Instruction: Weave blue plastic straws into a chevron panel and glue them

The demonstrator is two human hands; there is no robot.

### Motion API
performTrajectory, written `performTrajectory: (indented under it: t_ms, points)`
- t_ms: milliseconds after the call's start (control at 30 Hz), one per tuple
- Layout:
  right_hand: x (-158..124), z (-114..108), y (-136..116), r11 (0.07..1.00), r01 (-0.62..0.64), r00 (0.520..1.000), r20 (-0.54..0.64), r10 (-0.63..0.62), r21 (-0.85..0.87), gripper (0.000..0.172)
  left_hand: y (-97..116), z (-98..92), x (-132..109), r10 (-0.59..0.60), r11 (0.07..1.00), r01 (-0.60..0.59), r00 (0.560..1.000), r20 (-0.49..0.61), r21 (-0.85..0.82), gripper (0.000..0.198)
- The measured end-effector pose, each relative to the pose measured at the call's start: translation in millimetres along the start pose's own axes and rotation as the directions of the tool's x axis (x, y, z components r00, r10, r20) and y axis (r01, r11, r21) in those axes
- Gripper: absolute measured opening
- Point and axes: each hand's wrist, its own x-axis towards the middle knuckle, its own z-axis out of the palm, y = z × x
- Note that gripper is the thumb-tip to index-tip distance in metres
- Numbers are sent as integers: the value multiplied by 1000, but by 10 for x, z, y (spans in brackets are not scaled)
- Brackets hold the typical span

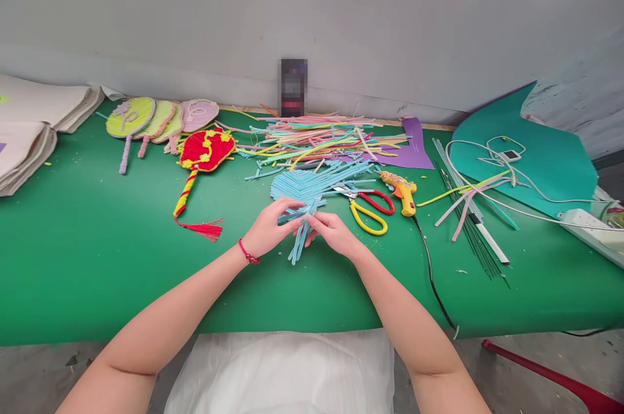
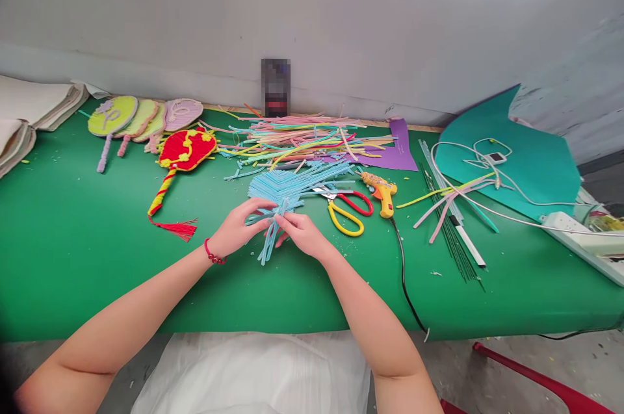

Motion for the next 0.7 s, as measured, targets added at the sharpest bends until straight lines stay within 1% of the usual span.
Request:
performTrajectory:
  t_ms: [100,233,333,433,500,700]
  points:
    - [-6,16,-2,1000,1,999,41,-1,0,41,7,42,-10,-54,995,59,996,70,-83,31]
    - [-11,9,5,1000,6,998,65,-6,7,39,28,35,-2,-114,970,132,989,99,-204,39]
    - [-14,-7,-1,1000,31,999,32,-31,6,37,27,-11,19,-160,942,182,982,102,-282,44]
    - [-14,-32,-13,997,83,996,-14,-83,-6,35,3,-57,45,-236,907,256,966,102,-334,47]
    - [-11,-50,-17,993,118,992,-37,-118,-21,33,-19,-73,61,-266,890,284,959,100,-357,48]
    - [2,-74,-7,987,153,987,-48,-156,-51,31,-29,-70,82,-268,838,339,938,218,-428,51]
